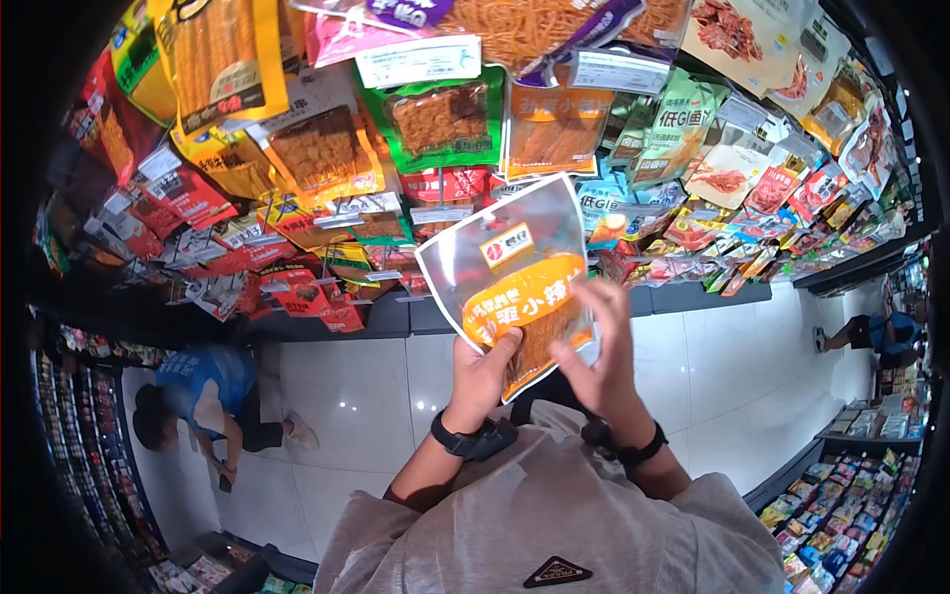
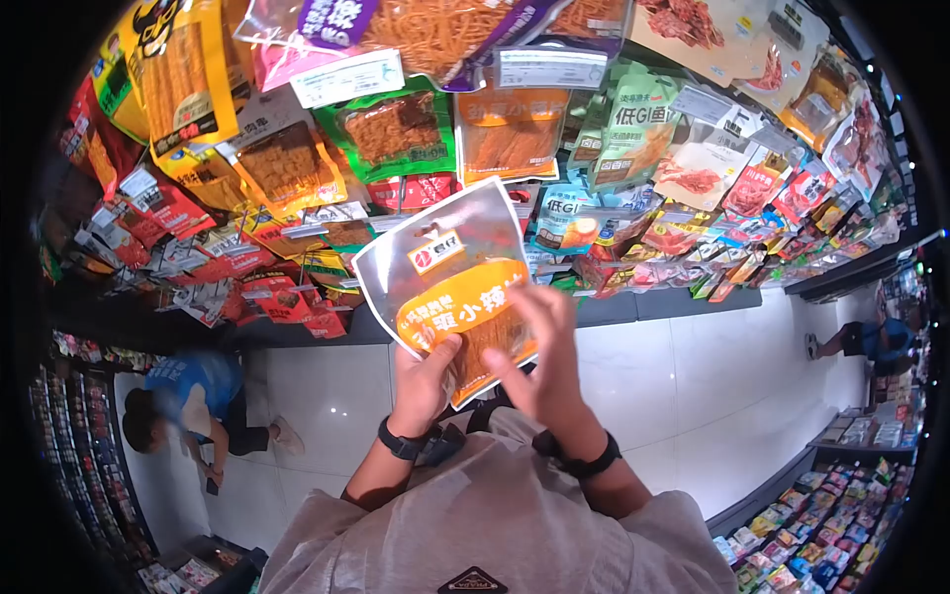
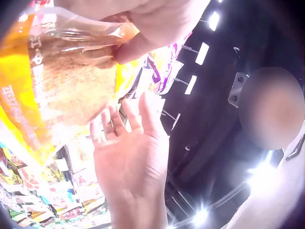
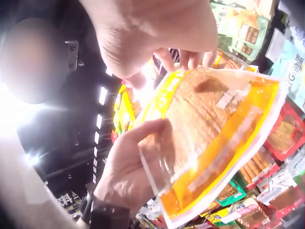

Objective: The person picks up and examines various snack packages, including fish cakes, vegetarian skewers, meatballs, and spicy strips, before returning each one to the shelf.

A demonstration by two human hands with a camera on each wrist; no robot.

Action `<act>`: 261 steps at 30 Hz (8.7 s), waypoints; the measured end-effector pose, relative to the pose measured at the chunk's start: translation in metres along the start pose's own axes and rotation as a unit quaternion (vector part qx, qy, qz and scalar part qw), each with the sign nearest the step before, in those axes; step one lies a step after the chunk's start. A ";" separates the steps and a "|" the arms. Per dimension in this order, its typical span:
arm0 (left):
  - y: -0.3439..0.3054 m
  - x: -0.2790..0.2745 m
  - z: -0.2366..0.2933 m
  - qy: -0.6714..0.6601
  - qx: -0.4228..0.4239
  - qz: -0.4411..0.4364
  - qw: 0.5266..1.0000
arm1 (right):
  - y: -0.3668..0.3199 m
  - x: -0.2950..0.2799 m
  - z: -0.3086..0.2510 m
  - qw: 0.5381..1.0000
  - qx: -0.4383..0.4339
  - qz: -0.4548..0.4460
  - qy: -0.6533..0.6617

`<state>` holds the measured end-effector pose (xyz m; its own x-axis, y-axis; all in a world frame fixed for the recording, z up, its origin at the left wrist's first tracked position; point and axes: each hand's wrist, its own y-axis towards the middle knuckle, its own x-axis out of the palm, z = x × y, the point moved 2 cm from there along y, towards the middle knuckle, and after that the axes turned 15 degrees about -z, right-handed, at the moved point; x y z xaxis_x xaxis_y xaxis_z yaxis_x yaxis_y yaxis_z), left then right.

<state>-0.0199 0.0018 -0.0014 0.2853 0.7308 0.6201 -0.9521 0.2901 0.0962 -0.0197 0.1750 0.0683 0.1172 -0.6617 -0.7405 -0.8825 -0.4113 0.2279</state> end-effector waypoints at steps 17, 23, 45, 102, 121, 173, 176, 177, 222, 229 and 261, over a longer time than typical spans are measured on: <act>0.159 0.044 0.035 0.284 0.023 0.049 0.957 | 0.117 -0.070 0.144 0.829 0.028 0.024 0.558; 0.206 0.053 0.051 0.354 0.061 0.077 0.930 | 0.150 -0.104 0.162 0.819 -0.031 -0.028 0.572; 0.266 0.062 0.065 0.420 0.268 0.104 0.861 | 0.220 -0.115 0.139 0.865 -0.153 0.181 0.443; 0.064 -0.164 0.041 0.320 -0.046 0.069 0.944 | 0.095 0.030 0.116 0.956 0.177 0.234 0.024; 0.061 -0.094 -0.020 0.323 -0.062 0.109 0.938 | 0.110 -0.103 0.260 0.904 0.174 0.282 0.270; 0.049 -0.052 0.049 0.202 -0.168 -0.215 0.940 | 0.044 0.029 0.075 0.830 0.232 -0.095 0.499; 0.033 -0.069 0.044 0.190 -0.176 -0.137 0.956 | 0.049 0.041 0.056 0.845 0.209 -0.160 0.466; 0.028 -0.073 0.044 0.183 -0.171 -0.085 0.964 | 0.043 0.048 0.055 0.842 0.213 -0.160 0.469; 0.025 -0.085 0.063 0.240 -0.163 -0.047 0.956 | 0.095 0.070 0.032 0.836 0.209 -0.141 0.487; 0.029 -0.079 0.060 0.202 -0.161 -0.018 0.966 | 0.087 0.067 0.032 0.824 0.222 -0.178 0.490; 0.217 0.070 -0.028 0.270 -0.081 -0.077 0.956 | 0.066 -0.090 0.178 0.861 0.148 0.139 0.467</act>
<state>-0.2036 0.1333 0.0408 0.4773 0.8716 0.1115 -0.8773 0.4798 0.0048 -0.1696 0.3190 0.0377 0.0755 -0.9810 0.1787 -0.9968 -0.0695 0.0399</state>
